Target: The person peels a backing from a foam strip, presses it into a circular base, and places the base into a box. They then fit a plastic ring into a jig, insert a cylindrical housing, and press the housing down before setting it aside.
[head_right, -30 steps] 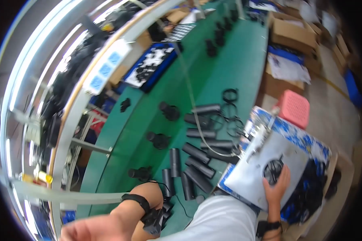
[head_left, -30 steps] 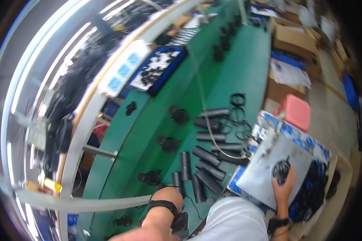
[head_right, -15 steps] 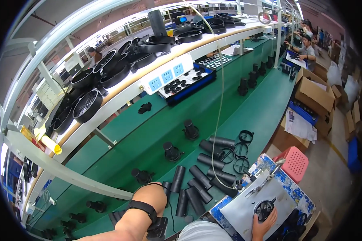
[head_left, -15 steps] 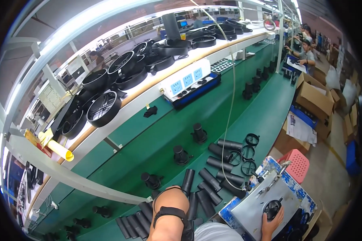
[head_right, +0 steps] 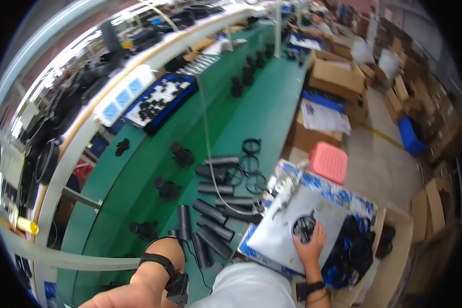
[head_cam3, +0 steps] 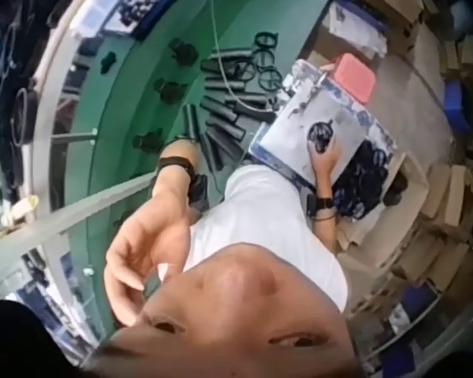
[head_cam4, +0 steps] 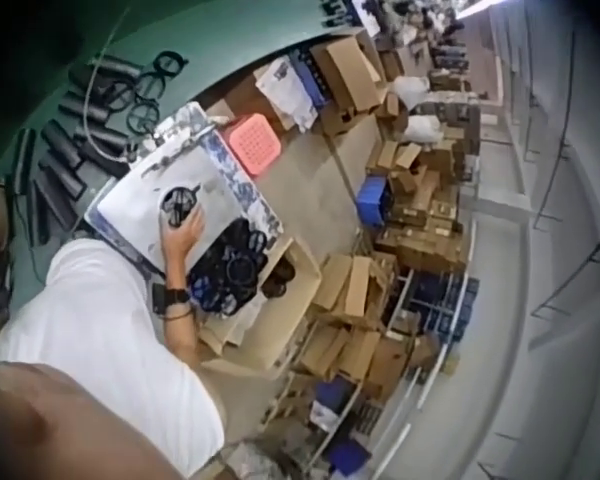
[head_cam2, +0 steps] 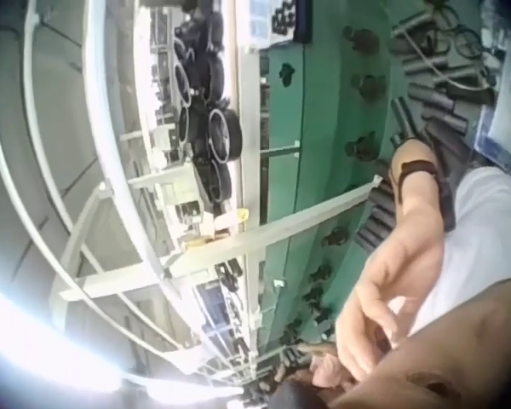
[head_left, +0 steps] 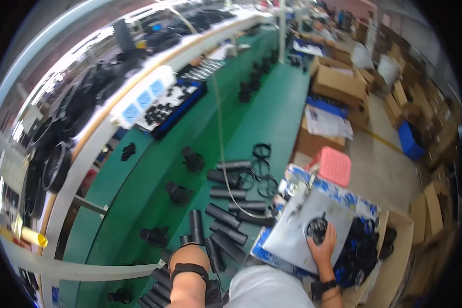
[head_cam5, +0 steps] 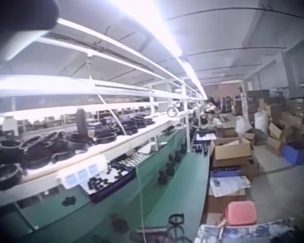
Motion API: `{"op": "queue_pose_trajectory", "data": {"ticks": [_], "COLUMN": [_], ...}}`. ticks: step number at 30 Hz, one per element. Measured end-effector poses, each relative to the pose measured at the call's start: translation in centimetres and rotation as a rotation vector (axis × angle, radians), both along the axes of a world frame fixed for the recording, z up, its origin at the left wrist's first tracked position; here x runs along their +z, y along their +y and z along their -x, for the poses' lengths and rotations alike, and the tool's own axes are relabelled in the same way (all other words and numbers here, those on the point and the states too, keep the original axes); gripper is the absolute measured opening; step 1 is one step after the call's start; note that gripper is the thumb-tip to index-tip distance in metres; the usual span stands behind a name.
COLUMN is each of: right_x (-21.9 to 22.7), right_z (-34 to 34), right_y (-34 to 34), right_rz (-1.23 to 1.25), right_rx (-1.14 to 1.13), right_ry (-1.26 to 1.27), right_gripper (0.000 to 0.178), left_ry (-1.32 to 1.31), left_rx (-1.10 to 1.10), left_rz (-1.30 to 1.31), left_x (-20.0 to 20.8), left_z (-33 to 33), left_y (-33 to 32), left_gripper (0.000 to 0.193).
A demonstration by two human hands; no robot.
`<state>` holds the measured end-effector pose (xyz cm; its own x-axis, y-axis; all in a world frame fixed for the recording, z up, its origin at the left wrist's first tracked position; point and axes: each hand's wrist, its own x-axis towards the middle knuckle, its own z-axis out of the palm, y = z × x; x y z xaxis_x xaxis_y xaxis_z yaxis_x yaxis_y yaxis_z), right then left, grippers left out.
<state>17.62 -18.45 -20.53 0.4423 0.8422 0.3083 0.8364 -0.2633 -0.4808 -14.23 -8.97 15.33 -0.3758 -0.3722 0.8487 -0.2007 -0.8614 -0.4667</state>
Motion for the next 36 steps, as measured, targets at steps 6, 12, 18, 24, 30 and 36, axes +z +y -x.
{"op": "queue_pose_trajectory", "data": {"ticks": [6, 12, 18, 24, 30, 36], "right_x": [1.6, 2.5, 3.3, 2.6, 3.4, 2.1], "right_z": [-0.7, -1.6, -3.6, -5.4, -5.7, -4.0], "right_y": [-0.1, 0.9, 0.5, 0.5, 0.7, 0.0], "right_rz": [-0.015, -0.008, 0.081, 0.149, 0.165, 0.105], "right_rx": [0.008, 0.093, 0.195, 0.357, 0.454, 0.296], "right_ry": [-0.011, 0.008, -0.008, 0.068, 0.048, 0.081], "right_gripper": [0.089, 0.093, 0.099, 0.103, 0.106, 0.102], "left_ry": [0.862, 1.562, 1.693, 1.823, 1.723, 1.781], "left_rx": [0.025, 0.152, 0.208, 0.135, 0.196, 0.164], "left_rz": [0.982, 0.927, 0.911, 0.795, 0.907, 0.891], "left_x": [-10.4, -29.4, -34.7, -34.3, -34.4, -34.4], "left_z": [-5.5, -17.5, -18.6, -18.9, -18.1, -18.3], "left_y": [2.6, 3.1, 4.2, 6.7, 4.4, 5.9], "left_gripper": [0.014, 0.074, 0.089, 0.101, 0.104, 0.103]}}
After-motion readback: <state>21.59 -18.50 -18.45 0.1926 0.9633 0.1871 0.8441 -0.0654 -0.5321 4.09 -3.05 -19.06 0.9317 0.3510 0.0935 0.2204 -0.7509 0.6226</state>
